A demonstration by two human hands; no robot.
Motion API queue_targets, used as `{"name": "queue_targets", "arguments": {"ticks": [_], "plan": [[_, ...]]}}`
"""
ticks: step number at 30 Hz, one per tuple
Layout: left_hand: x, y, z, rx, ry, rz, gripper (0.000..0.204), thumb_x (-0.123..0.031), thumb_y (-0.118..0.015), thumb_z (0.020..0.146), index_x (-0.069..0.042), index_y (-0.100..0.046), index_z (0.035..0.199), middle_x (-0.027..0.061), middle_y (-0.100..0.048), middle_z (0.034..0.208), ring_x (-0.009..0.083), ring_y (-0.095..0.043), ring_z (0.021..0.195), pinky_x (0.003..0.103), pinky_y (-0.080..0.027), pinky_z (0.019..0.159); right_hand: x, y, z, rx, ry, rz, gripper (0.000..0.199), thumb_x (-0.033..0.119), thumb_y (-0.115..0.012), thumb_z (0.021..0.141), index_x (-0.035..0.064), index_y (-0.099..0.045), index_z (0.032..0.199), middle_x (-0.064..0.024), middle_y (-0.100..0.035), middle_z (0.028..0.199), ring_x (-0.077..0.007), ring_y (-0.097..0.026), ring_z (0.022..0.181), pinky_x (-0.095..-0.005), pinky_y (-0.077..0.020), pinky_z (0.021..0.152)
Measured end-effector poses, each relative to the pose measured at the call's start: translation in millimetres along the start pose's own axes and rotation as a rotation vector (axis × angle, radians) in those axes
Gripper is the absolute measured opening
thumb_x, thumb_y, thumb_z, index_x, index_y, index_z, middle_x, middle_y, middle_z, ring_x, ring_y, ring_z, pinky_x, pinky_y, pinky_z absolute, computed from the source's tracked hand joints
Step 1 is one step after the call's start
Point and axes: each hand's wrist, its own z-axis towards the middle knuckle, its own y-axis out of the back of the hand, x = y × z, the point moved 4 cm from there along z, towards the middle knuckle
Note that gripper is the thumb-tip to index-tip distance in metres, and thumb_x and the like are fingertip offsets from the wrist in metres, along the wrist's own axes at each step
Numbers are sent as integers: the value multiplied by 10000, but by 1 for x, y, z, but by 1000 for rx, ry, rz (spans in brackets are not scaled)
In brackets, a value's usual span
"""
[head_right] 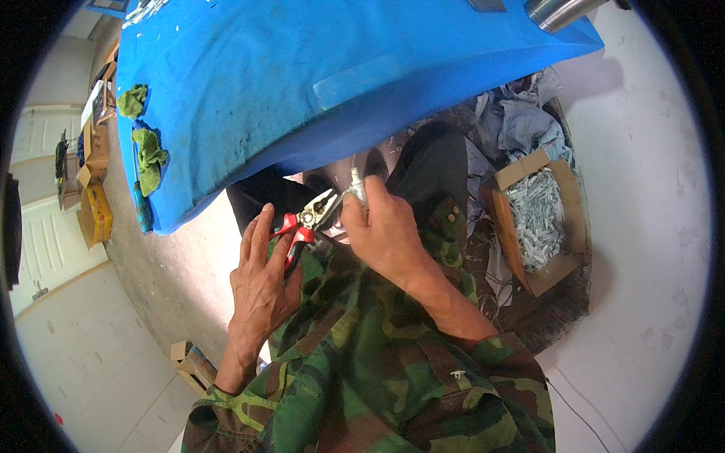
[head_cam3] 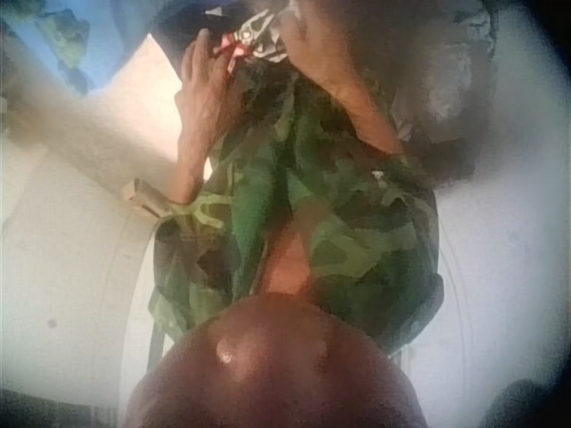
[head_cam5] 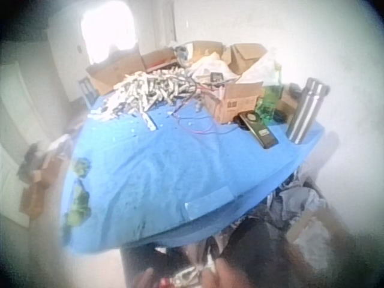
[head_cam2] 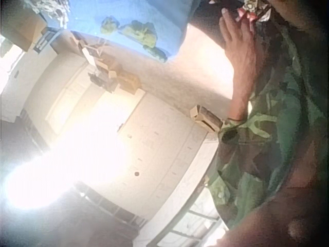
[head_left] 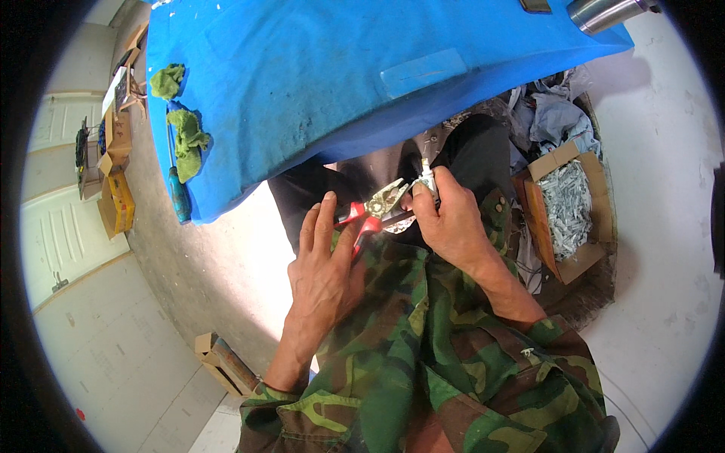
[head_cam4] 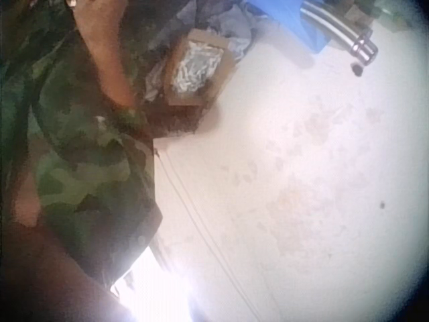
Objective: The person disassembles small metal components by hand and using pliers, then marks parts with a pen and uses a screwdriver to pry or scrape small metal pieces.
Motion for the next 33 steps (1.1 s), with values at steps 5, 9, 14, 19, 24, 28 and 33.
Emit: {"name": "queue_targets", "arguments": {"ticks": [5,9,14,19,24,28,33], "plan": [[0,1,-3,22,28,-21,530,-57,-754,800,-54,-674,1324,183,-368,1653,408,-415,1483,506,-527,1058,-4,-1,-1,-25,-20,-1,237,175,-621,995,-10,-495,918,-260,-631,727,-481,-670,719,-525,-491,600],[2,-2,-5,2,13,-61,528,-48,-747,799,-46,-674,1322,181,-363,1655,417,-400,1492,507,-521,1070,-8,-5,0,-21,-47,126,225,173,-621,985,-16,-514,925,-256,-634,754,-438,-683,705,-491,-501,618],[-1,-3,-3,-35,3,-19,536,-28,-734,778,-44,-679,1311,182,-350,1664,420,-386,1501,508,-519,1074,-19,-12,-1,44,-138,207,206,167,-614,981,-20,-543,934,-224,-623,754,-325,-645,651,-433,-499,619],[1,-8,-1,-51,6,23,536,-18,-730,766,-40,-681,1300,181,-341,1670,417,-369,1511,488,-532,1049,-16,-13,-2,95,-167,257,208,168,-626,981,-25,-555,946,-163,-607,724,-182,-584,640,-395,-485,605],[4,-9,-1,-76,-8,13,544,-16,-748,759,-28,-676,1298,178,-344,1666,412,-375,1505,481,-525,1062,-8,-11,-2,129,-177,277,208,164,-614,1001,-31,-557,956,-147,-614,723,-160,-599,642,-386,-491,601],[7,-11,-2,-118,-55,52,549,-18,-773,754,-12,-659,1290,174,-384,1633,406,-408,1473,476,-541,1038,2,-9,0,212,-171,296,166,125,-538,1056,-28,-588,1017,-41,-626,781,-99,-625,690,-285,-498,630],[10,-13,-2,-53,-18,92,472,-67,-803,778,-12,-645,1219,163,-458,1565,386,-490,1392,467,-587,943,6,-5,1,272,-153,338,163,118,-514,1065,-26,-583,1037,-39,-611,763,-107,-608,667,-289,-488,617]]}}
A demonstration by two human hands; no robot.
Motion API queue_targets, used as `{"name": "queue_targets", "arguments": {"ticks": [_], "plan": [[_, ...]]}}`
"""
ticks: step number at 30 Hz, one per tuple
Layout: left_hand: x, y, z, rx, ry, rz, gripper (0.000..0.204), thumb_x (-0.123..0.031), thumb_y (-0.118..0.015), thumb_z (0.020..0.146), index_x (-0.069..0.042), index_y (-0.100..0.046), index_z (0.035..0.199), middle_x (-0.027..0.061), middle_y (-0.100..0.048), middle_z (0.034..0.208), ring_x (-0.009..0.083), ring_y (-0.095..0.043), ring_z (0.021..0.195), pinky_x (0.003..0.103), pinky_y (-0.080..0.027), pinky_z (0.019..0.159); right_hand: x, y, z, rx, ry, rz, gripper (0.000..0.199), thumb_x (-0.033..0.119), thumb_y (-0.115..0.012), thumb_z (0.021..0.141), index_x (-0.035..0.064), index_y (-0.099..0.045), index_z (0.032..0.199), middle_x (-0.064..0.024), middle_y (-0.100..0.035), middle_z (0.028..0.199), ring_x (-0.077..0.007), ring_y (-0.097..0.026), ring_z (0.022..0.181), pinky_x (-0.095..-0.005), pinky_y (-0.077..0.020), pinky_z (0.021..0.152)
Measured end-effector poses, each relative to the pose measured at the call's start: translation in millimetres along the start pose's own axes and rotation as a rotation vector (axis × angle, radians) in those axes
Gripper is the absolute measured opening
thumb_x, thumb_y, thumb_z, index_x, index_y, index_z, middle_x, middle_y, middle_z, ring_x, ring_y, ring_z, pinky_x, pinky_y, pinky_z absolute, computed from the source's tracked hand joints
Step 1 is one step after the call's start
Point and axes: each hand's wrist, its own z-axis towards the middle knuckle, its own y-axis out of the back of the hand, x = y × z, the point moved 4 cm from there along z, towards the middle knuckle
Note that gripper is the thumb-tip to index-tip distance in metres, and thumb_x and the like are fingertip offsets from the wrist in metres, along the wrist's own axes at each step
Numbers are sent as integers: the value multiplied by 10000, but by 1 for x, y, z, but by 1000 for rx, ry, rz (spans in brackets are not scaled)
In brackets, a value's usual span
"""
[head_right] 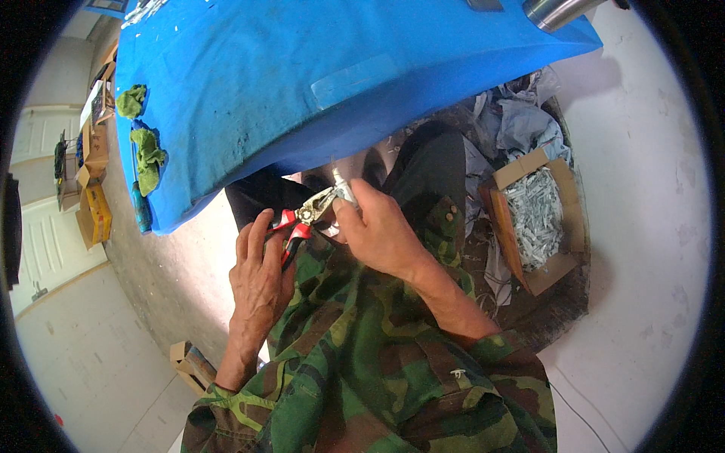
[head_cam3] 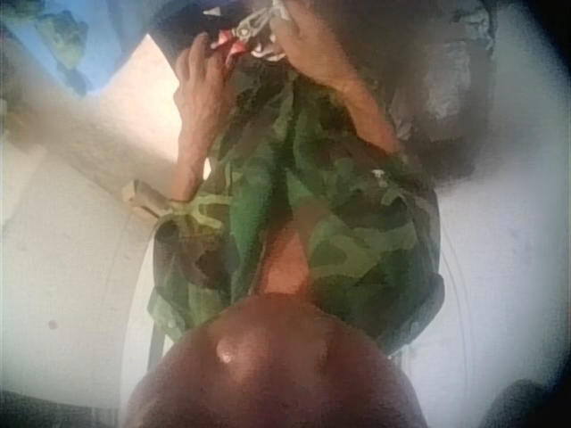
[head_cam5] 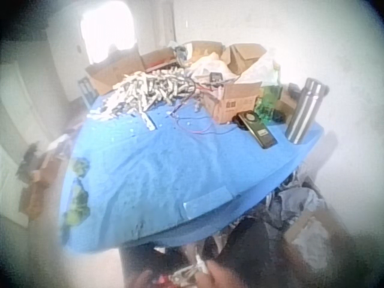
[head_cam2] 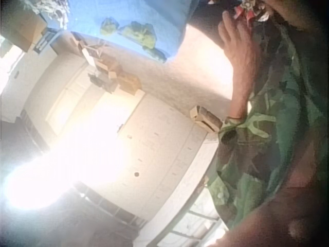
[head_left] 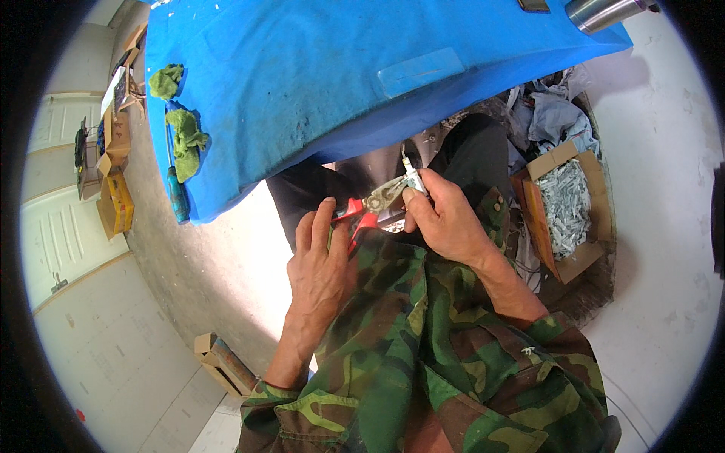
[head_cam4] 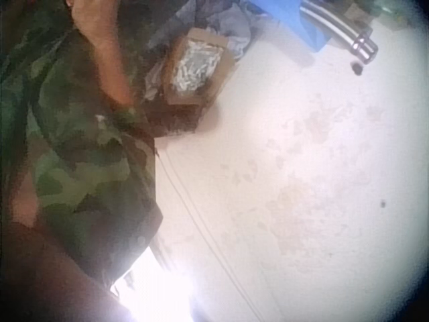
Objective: The person disassembles small metal components by hand and using pliers, then marks parts with a pen and uses a screwdriver to pry or scrape small metal pieces.
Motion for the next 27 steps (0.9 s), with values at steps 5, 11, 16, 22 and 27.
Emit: {"name": "queue_targets", "arguments": {"ticks": [5,11,16,22,27], "plan": [[5,-4,-1,32,13,-19,481,-53,-821,768,-21,-599,1194,160,-514,1508,363,-555,1331,463,-600,894,-1,8,-3,52,15,-67,217,171,-535,1057,-26,-546,966,-98,-626,705,-161,-639,638,-360,-504,590],[7,-7,-4,-24,42,-124,624,-41,-844,748,0,-531,1286,195,-575,1427,376,-621,1248,470,-596,857,-5,7,-2,63,2,8,230,173,-516,1068,-23,-535,949,-80,-633,716,-133,-607,627,-337,-500,582],[-3,2,7,13,115,-84,708,-85,-846,754,0,-513,1374,169,-610,1337,353,-643,1170,457,-582,807,-7,8,-3,134,4,1,213,153,-463,1108,-19,-572,1046,-81,-716,898,-76,-552,632,-273,-491,585],[-4,2,9,65,73,79,713,-159,-861,738,-20,-528,1352,146,-631,1242,326,-652,1078,421,-585,778,-5,6,-4,151,12,-48,211,150,-458,1109,-14,-547,1009,-85,-715,874,-79,-552,620,-278,-488,570],[-1,3,10,16,23,101,705,-183,-873,743,-23,-532,1339,152,-624,1266,325,-650,1082,420,-586,787,-10,6,-3,155,17,-43,219,154,-459,1109,-9,-531,981,-87,-713,870,-80,-555,623,-277,-485,562]]}}
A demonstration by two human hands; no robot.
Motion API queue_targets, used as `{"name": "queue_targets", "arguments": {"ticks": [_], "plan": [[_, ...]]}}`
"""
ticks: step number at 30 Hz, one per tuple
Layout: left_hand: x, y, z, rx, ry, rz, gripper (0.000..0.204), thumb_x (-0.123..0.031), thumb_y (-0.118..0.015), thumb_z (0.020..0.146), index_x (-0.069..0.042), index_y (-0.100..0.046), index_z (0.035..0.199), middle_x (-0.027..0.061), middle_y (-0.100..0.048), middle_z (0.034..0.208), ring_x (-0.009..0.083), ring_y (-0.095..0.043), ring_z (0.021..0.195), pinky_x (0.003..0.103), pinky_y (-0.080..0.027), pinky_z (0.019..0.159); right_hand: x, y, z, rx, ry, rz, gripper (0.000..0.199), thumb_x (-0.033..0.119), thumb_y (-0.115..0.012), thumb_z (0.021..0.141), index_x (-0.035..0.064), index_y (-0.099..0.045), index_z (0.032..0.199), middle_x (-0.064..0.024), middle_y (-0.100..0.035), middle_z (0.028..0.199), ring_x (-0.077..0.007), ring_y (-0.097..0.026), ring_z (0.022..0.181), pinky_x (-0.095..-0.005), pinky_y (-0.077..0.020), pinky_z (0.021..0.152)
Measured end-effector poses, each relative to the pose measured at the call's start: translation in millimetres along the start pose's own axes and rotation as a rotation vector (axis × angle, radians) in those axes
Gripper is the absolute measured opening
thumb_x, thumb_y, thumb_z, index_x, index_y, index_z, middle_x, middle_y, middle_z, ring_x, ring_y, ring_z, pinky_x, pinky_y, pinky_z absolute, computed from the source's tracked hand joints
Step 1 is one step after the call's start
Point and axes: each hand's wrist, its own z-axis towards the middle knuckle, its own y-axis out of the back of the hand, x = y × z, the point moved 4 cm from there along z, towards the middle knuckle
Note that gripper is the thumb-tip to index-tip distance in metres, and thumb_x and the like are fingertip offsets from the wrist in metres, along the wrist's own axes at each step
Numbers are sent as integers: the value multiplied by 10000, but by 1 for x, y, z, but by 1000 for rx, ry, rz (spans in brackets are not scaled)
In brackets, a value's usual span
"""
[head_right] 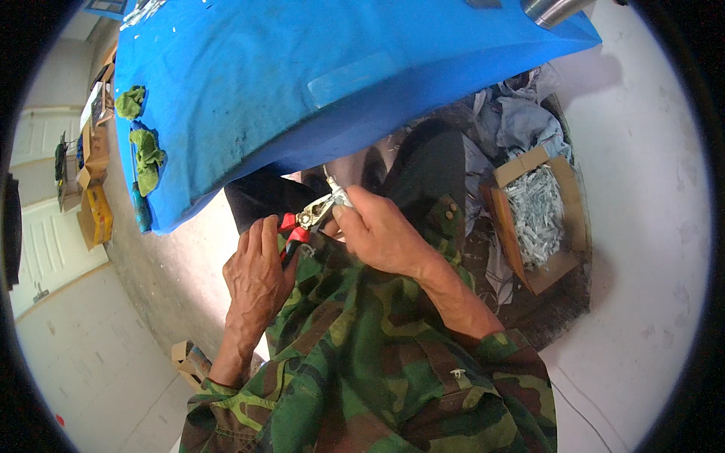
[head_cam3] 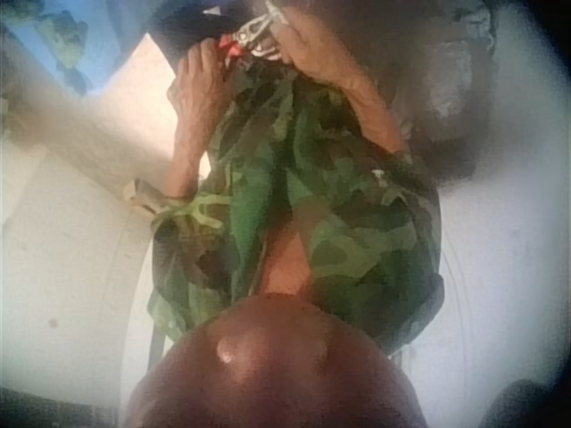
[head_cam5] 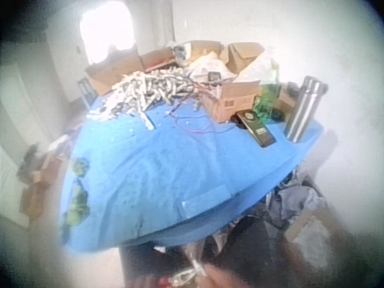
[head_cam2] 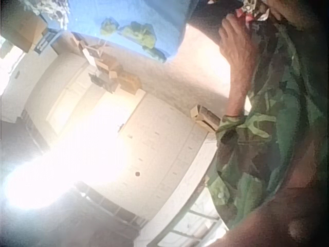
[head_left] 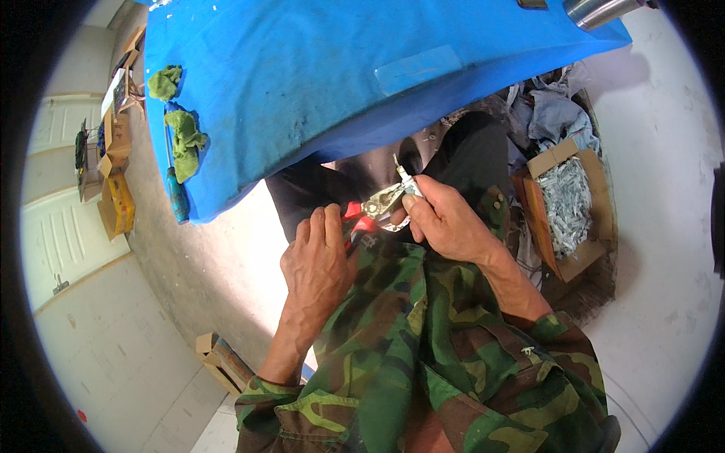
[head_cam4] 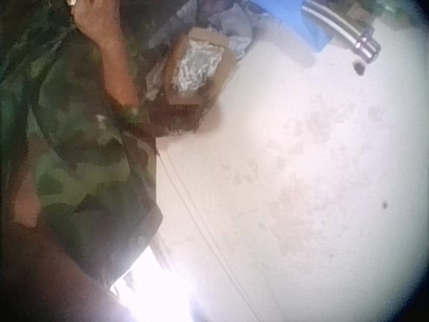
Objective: The person disassembles small metal components by hand and using pliers, then marks parts with a pen and uses a screwdriver to pry or scrape small metal pieces.
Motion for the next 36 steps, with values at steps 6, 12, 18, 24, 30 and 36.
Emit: {"name": "queue_targets", "arguments": {"ticks": [6,12,18,24,30,36], "plan": [[3,-8,3,-36,-3,-32,628,-242,-793,892,11,-513,1394,161,-628,1288,331,-653,1143,441,-572,839,10,2,0,-6,-20,80,225,178,-503,1081,-19,-542,981,-91,-713,842,-99,-598,649,-301,-502,589],[3,-14,1,4,24,-67,631,-258,-793,895,15,-519,1394,164,-643,1234,316,-657,1089,445,-569,785,7,2,1,11,-12,36,200,156,-499,1081,-16,-546,992,-81,-707,844,-88,-589,648,-299,-498,582],[4,-12,4,63,-21,-27,605,-247,-787,881,9,-533,1366,172,-649,1192,346,-641,1056,448,-542,871,8,0,0,-6,-9,60,213,176,-514,1083,-18,-557,1007,-69,-700,828,-87,-576,655,-300,-491,590],[9,-18,3,79,3,-245,592,-111,-804,819,15,-530,1328,201,-612,1210,400,-609,1084,470,-513,944,14,0,-4,52,49,23,226,177,-476,1114,-10,-553,1013,-62,-687,859,-73,-557,631,-267,-475,567],[14,-23,-1,6,-57,-324,614,-40,-796,808,27,-515,1350,222,-594,1209,411,-609,1109,478,-532,931,20,7,-5,68,-22,-6,247,217,-525,1093,-14,-571,1018,-81,-699,822,-127,-623,660,-319,-512,602],[13,-25,-6,35,-39,-322,591,-28,-784,817,10,-528,1348,215,-603,1190,416,-627,1092,469,-544,910,11,8,-6,117,-53,-29,262,228,-518,1101,-24,-546,1037,-119,-712,845,-189,-704,706,-352,-548,633]]}}
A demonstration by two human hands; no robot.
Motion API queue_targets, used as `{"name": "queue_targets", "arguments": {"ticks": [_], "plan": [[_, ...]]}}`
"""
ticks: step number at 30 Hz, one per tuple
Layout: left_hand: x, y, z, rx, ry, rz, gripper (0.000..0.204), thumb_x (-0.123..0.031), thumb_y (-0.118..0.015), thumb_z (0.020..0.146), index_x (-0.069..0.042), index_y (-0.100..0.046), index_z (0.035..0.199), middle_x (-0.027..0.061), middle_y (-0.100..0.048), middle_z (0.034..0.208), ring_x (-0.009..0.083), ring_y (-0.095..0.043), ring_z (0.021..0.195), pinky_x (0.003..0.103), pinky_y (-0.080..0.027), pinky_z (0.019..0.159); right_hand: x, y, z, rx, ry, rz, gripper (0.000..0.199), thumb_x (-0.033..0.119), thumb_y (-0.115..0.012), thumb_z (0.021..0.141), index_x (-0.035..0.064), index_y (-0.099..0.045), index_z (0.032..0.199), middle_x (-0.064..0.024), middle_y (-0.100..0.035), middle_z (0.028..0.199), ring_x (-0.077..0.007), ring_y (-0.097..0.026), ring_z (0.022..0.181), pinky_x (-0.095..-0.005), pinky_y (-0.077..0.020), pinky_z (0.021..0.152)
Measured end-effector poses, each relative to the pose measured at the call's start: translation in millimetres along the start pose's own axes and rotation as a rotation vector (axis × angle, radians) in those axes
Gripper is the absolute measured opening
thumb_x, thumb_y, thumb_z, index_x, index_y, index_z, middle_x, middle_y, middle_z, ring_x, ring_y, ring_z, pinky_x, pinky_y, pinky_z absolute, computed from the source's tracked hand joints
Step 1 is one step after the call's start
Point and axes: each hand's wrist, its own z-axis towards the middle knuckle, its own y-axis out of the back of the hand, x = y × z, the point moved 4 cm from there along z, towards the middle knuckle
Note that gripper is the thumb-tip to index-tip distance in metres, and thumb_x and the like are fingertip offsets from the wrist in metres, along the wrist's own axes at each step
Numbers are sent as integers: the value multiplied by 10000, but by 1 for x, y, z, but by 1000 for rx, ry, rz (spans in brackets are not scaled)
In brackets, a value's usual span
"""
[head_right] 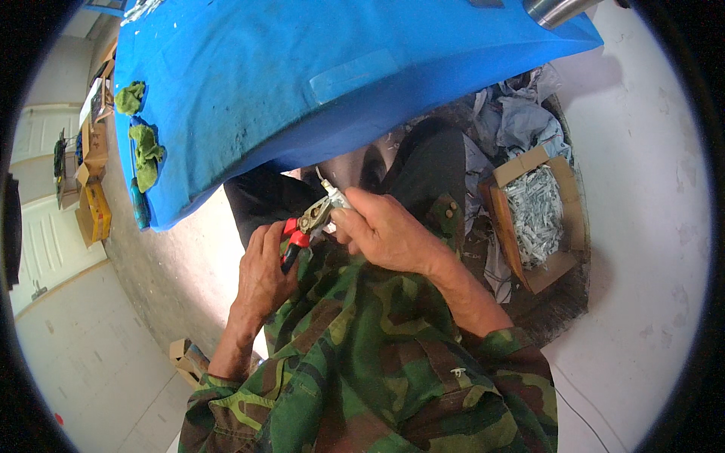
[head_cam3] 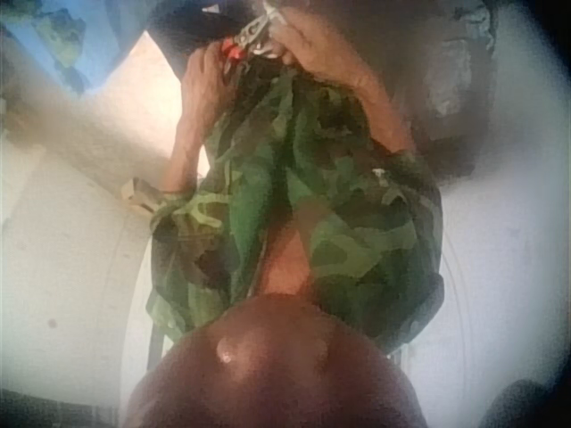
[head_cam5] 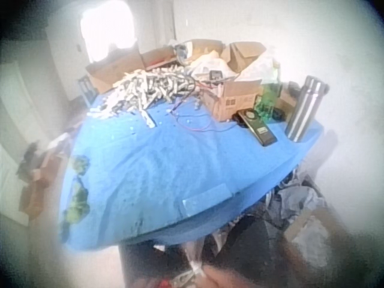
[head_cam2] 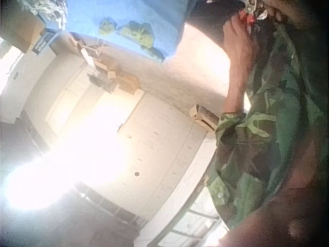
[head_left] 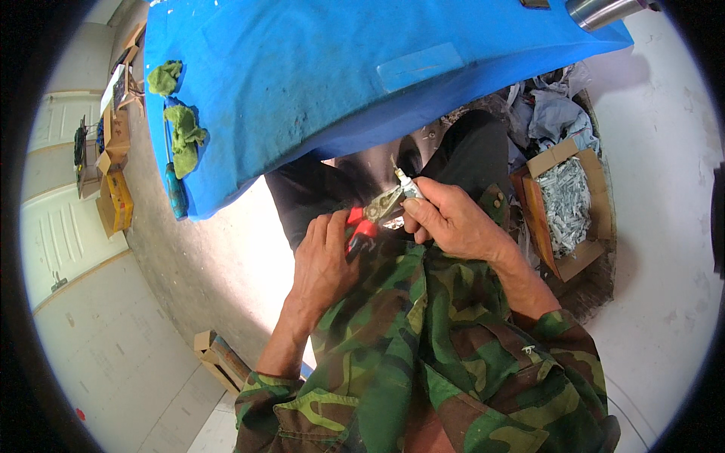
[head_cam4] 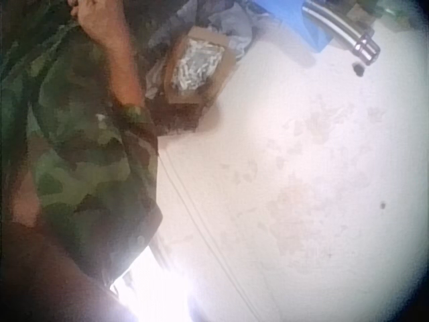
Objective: The person disassembles small metal components by hand and using pliers, then marks parts with a pen and uses a screwdriver to pry or scrape small metal pieces.
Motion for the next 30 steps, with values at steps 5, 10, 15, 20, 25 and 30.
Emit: {"name": "queue_targets", "arguments": {"ticks": [5,10,15,20,25,30], "plan": [[5,0,-11,56,25,-122,526,-8,-745,840,-4,-550,1329,218,-626,1088,432,-666,976,474,-555,820,2,9,1,35,114,-208,198,178,-555,1073,-20,-551,1073,-179,-687,912,-333,-698,831,-416,-540,744],[-4,10,-14,72,10,-325,401,-19,-698,885,-8,-609,1276,237,-644,999,439,-680,892,452,-548,771,9,11,6,-32,359,-358,193,139,-645,1010,22,-600,1157,-171,-658,1009,-397,-645,965,-450,-512,830],[-9,16,-22,133,30,-416,301,-52,-651,940,-4,-651,1237,224,-674,952,378,-689,817,414,-542,750,11,19,12,-60,646,-692,304,121,-760,889,90,-637,1166,-107,-665,1074,-340,-640,1032,-456,-509,876],[-13,15,-23,261,151,-562,200,-109,-623,986,11,-684,1134,129,-676,838,193,-635,723,348,-516,700,16,20,15,-175,790,-835,340,124,-791,823,143,-644,1128,-66,-642,1124,-318,-633,1077,-450,-507,918],[-18,14,-25,387,236,-750,224,-193,-603,1016,-2,-704,1078,66,-696,837,141,-611,708,304,-491,654,18,22,13,-328,907,-910,369,118,-827,784,180,-675,1115,-48,-611,1098,-292,-629,1029,-412,-535,850],[-7,-8,-37,539,403,-1086,243,-213,-617,1021,-19,-698,1143,20,-661,815,109,-601,705,290,-480,636,14,20,11,-470,912,-860,471,90,-886,728,194,-715,1154,-27,-573,1003,-255,-595,860,-380,-523,685]]}}
